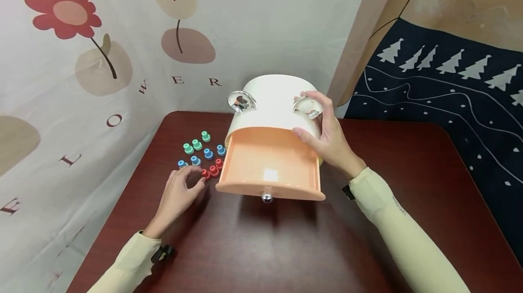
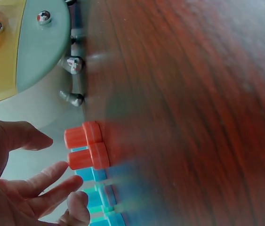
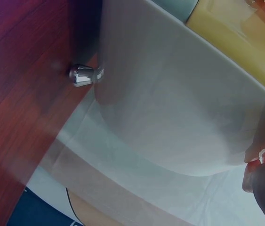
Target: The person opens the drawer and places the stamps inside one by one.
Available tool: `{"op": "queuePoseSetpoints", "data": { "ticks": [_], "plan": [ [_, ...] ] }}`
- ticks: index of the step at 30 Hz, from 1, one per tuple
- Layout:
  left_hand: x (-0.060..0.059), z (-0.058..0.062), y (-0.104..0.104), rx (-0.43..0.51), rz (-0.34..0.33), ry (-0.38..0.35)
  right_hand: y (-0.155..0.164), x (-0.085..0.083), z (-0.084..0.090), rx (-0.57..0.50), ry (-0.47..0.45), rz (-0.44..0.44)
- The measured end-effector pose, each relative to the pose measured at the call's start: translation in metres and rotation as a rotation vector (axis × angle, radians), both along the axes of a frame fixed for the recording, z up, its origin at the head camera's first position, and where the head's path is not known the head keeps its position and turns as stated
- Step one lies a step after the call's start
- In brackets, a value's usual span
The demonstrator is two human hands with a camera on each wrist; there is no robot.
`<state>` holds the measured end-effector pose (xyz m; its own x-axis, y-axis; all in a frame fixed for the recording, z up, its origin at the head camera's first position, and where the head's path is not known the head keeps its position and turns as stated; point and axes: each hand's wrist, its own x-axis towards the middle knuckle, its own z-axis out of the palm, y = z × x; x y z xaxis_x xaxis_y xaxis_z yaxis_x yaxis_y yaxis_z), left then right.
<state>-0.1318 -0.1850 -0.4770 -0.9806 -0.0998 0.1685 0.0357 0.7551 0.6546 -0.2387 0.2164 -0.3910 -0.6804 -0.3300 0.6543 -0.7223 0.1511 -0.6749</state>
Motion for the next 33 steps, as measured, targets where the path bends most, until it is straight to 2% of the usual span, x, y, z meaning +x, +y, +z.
{"op": "queuePoseSetpoints", "data": {
  "ticks": [8, 14, 19, 25, 29, 33],
  "plan": [
    [-0.007, -0.002, -0.002, -0.031, -0.036, -0.055, 0.002, 0.000, 0.001, -0.010, 0.000, 0.021],
    [-0.013, -0.005, -0.002, -0.034, -0.039, 0.013, 0.004, 0.001, 0.003, -0.008, -0.030, 0.020],
    [-0.009, -0.007, -0.006, -0.017, -0.025, 0.042, 0.002, 0.000, 0.003, 0.002, -0.043, 0.035],
    [-0.003, -0.008, -0.009, 0.024, -0.044, 0.074, 0.003, -0.001, 0.001, -0.007, -0.032, 0.038],
    [0.001, -0.001, -0.009, 0.087, -0.045, 0.111, 0.003, -0.001, 0.001, -0.006, -0.043, 0.037],
    [0.003, 0.012, -0.008, 0.168, -0.016, 0.201, 0.000, -0.001, 0.001, -0.013, -0.048, 0.042]
  ]
}}
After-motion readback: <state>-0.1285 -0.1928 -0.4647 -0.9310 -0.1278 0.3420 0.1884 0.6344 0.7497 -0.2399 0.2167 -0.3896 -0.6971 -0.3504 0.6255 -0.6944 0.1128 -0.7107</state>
